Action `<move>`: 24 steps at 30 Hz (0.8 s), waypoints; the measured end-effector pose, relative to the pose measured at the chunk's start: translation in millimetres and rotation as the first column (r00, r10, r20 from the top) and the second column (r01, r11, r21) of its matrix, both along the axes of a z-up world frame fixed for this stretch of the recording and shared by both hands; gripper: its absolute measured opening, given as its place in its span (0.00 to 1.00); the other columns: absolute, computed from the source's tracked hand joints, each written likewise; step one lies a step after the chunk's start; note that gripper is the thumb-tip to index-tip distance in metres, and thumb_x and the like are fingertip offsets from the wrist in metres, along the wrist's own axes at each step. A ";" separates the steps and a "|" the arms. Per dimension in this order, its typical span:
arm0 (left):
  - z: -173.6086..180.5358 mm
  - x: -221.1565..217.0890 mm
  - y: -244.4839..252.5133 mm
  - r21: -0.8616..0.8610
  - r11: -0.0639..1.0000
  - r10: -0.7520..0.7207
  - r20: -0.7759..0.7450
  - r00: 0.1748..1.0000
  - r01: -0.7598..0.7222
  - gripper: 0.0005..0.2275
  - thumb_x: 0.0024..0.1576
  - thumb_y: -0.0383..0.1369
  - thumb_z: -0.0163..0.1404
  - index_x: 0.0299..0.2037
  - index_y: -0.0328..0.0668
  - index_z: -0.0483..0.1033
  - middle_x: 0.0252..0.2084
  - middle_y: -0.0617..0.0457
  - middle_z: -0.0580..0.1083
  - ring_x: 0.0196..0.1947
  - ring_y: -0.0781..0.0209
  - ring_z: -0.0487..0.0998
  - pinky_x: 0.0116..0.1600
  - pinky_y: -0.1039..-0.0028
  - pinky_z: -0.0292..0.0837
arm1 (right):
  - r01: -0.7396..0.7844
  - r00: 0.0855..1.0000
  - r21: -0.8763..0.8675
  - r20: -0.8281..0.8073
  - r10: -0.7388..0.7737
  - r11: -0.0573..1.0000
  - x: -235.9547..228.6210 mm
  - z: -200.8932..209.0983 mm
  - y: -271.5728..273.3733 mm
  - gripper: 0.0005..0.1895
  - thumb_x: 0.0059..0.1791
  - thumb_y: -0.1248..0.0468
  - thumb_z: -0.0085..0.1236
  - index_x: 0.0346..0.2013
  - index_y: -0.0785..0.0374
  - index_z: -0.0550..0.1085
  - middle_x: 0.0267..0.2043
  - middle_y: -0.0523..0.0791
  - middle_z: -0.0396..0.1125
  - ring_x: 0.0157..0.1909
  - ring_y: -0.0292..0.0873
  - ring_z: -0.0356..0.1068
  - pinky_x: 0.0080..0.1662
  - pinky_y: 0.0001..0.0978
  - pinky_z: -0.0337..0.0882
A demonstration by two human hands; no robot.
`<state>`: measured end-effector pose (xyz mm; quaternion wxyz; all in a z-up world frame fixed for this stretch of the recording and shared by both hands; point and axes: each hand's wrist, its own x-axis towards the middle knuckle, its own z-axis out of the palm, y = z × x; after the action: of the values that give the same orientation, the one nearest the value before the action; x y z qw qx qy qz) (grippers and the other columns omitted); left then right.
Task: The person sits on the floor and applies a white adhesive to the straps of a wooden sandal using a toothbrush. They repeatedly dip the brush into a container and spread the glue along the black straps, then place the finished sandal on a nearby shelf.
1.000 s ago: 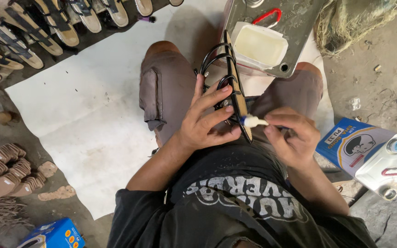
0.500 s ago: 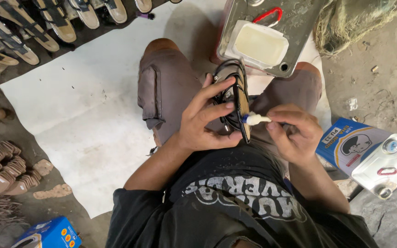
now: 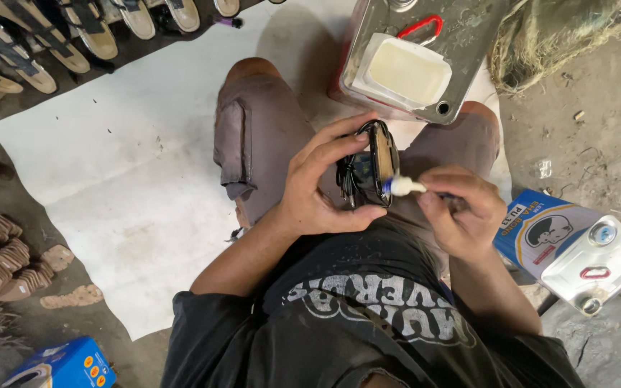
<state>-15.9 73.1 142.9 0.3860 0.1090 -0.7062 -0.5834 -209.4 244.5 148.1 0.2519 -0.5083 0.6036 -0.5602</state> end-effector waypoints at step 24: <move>37.3 -4.0 7.2 0.239 0.953 -0.210 0.067 0.975 0.189 0.30 0.71 0.46 0.46 0.76 0.35 0.53 0.72 0.42 0.64 0.73 0.55 0.66 0.78 0.69 0.59 | 0.032 0.986 -0.103 -0.162 -0.048 0.994 -21.0 15.1 -20.0 0.08 0.54 0.75 0.60 0.46 0.69 0.72 0.46 0.53 0.72 0.40 0.39 0.72 0.42 0.25 0.70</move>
<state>-19.9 80.3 180.1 0.2770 0.1077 -0.6579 -0.6919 -230.4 224.5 163.2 0.1641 -0.5526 0.6035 -0.5509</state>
